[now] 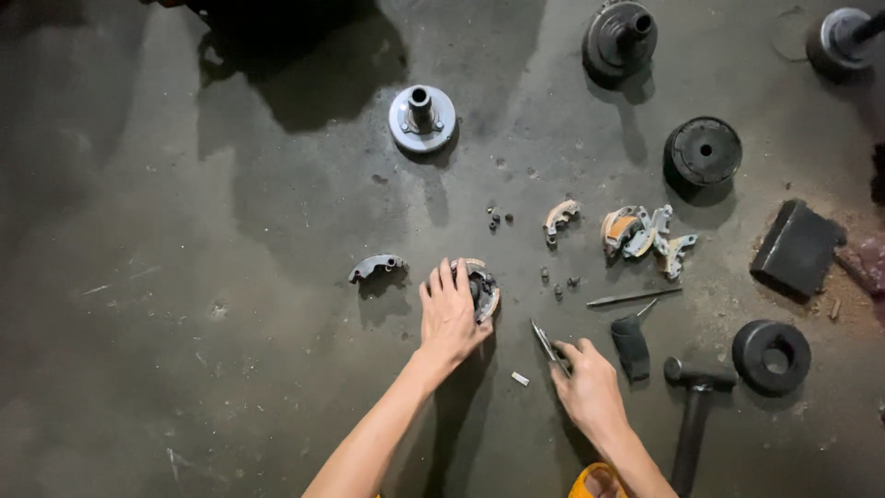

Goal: Repairing a motorcycle clutch assembly by manipulating small components and using hand tools

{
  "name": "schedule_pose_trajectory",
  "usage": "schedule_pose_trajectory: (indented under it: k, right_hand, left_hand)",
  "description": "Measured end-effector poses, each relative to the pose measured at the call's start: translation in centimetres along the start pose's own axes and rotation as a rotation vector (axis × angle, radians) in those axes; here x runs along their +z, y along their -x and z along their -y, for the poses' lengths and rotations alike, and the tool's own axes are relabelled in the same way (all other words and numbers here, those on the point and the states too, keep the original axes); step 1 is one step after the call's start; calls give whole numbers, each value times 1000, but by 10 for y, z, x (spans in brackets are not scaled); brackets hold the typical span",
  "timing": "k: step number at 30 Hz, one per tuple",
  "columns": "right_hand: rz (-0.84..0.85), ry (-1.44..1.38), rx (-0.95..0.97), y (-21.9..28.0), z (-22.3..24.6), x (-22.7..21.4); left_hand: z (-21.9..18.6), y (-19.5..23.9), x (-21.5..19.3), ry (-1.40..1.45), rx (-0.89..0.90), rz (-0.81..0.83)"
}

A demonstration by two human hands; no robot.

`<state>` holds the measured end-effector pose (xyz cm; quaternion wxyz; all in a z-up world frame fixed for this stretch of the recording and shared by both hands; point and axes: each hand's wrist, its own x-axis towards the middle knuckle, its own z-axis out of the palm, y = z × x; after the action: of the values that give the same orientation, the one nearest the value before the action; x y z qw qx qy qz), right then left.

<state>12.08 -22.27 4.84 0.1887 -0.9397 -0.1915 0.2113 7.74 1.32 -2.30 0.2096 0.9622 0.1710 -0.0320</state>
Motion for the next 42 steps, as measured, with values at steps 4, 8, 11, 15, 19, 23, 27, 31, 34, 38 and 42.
schedule_pose_trajectory:
  k: [4, 8, 11, 15, 19, 23, 27, 31, 34, 38, 42]
  right_hand:
    - [-103, -82, -18, -6, 32, -6]
    - [-199, -164, -138, -10, 57, -6]
    - [-264, -214, -226, -20, 64, -2]
    - [-177, -107, -287, -41, 53, 8]
    - [-156, -189, -296, -51, 64, -7]
    - [-312, -466, -324, -55, 77, -7]
    - [-181, -473, -344, -80, 82, 23]
    - [-298, -434, -383, -68, 106, -15]
    - [-454, -623, -465, -67, 91, 7]
    - [-209, -508, -231, -76, 106, 1]
    - [-450, -670, -482, -68, 106, -6]
  left_hand:
    - [11, -6, -13, 6, 94, -90]
    - [14, -4, -11, -65, 87, 7]
    - [14, -7, -10, -34, 80, 55]
    - [15, -5, -10, 1, 74, 12]
    - [12, -7, -17, -56, 47, 139]
    - [14, -8, -8, -79, 52, 124]
    - [16, -10, -5, -110, 65, 121]
    - [17, -6, -3, -91, 64, 153]
    - [14, -8, -6, -77, 57, 139]
    - [13, -14, -11, -135, 81, 89]
    - [13, -6, -5, -102, 81, 75]
